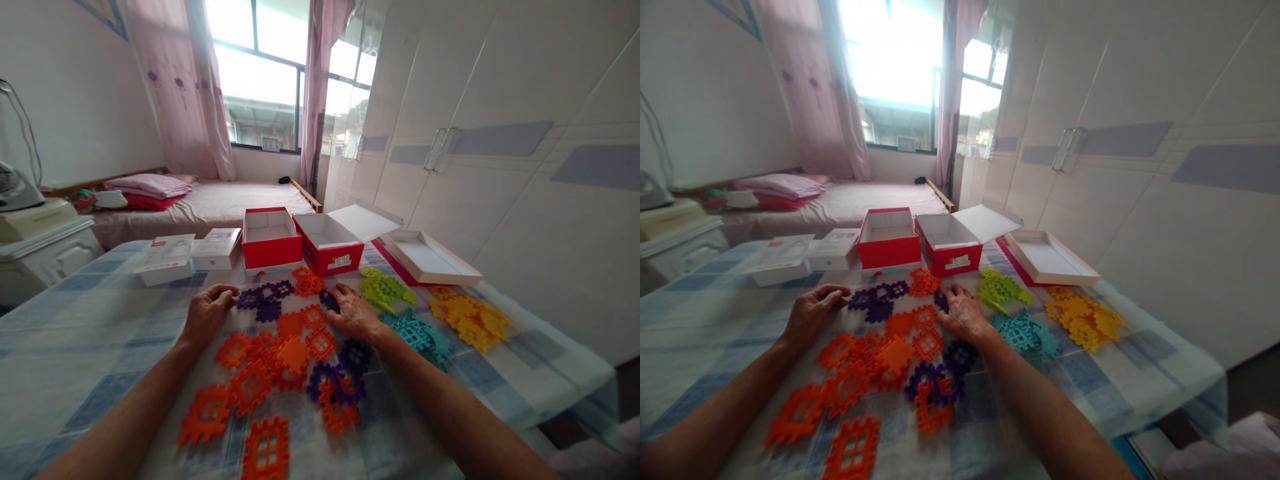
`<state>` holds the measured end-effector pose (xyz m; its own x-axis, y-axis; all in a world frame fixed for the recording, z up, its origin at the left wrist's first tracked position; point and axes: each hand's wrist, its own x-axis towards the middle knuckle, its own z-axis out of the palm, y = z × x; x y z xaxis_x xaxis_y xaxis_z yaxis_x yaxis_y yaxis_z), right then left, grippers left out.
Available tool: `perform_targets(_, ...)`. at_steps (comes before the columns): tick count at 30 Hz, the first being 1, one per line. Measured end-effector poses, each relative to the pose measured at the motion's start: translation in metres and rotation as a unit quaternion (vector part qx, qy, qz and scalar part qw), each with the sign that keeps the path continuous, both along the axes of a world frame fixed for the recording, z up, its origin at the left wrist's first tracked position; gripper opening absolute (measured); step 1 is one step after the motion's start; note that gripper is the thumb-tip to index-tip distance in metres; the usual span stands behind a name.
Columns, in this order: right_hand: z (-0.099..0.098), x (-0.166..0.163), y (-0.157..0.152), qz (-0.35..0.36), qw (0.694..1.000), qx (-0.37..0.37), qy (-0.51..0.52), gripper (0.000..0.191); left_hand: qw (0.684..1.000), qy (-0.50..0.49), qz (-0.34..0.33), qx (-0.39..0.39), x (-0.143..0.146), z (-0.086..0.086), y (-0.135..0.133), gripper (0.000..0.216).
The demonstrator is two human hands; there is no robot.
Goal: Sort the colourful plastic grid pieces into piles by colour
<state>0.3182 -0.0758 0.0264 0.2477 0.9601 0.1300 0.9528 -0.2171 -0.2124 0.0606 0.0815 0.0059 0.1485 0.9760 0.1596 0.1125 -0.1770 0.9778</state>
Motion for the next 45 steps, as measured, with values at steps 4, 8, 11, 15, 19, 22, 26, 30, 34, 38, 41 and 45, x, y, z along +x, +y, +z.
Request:
perform_targets(4,-0.005,0.001,0.003,-0.049,0.998,0.023,-0.023,0.053,1.0,0.013,-0.004,-0.003,-0.002,-0.002,0.001,0.026)
perform_targets(8,-0.008,0.0,0.003,-0.072,0.996,0.027,-0.035,0.051,1.0,0.026,0.001,-0.012,-0.003,-0.003,0.002,0.026)
perform_targets(11,-0.009,0.0,0.002,-0.097,0.994,0.036,-0.045,0.051,0.999,0.032,0.002,-0.012,-0.003,-0.002,0.002,0.026)
perform_targets(15,-0.011,0.002,0.0,-0.109,0.992,0.042,-0.048,0.054,1.0,0.02,0.002,-0.003,-0.002,0.002,-0.002,0.024)
perform_targets(19,-0.012,0.005,-0.002,-0.111,0.991,0.054,-0.057,0.056,1.0,0.01,0.008,-0.004,0.001,0.006,-0.005,0.025)
perform_targets(22,-0.01,0.007,-0.003,-0.096,0.991,0.081,-0.055,0.054,1.0,0.011,0.014,-0.001,0.002,0.005,-0.004,0.024)
perform_targets(26,-0.004,0.004,-0.006,0.0,0.99,0.136,-0.042,0.045,1.0,0.022,0.01,0.019,0.002,0.002,-0.003,0.024)
perform_targets(30,0.002,-0.007,-0.011,0.108,0.984,0.139,-0.03,0.04,0.999,0.028,0.004,0.02,0.001,0.002,-0.003,0.025)
perform_targets(34,-0.001,-0.018,-0.013,0.151,0.983,0.095,-0.03,0.033,1.0,0.023,0.007,0.019,0.002,0.002,-0.003,0.025)
perform_targets(38,-0.003,-0.02,-0.013,0.163,0.983,0.079,-0.025,0.027,1.0,0.016,0.005,0.015,0.002,0.002,-0.002,0.023)
perform_targets(41,-0.001,-0.02,-0.013,0.174,0.981,0.087,-0.014,0.022,1.0,0.011,0.001,0.015,0.002,0.002,-0.003,0.023)
perform_targets(45,0.0,-0.021,-0.015,0.194,0.976,0.095,0.01,0.022,1.0,0.016,0.003,0.013,0.002,0.002,-0.004,0.023)
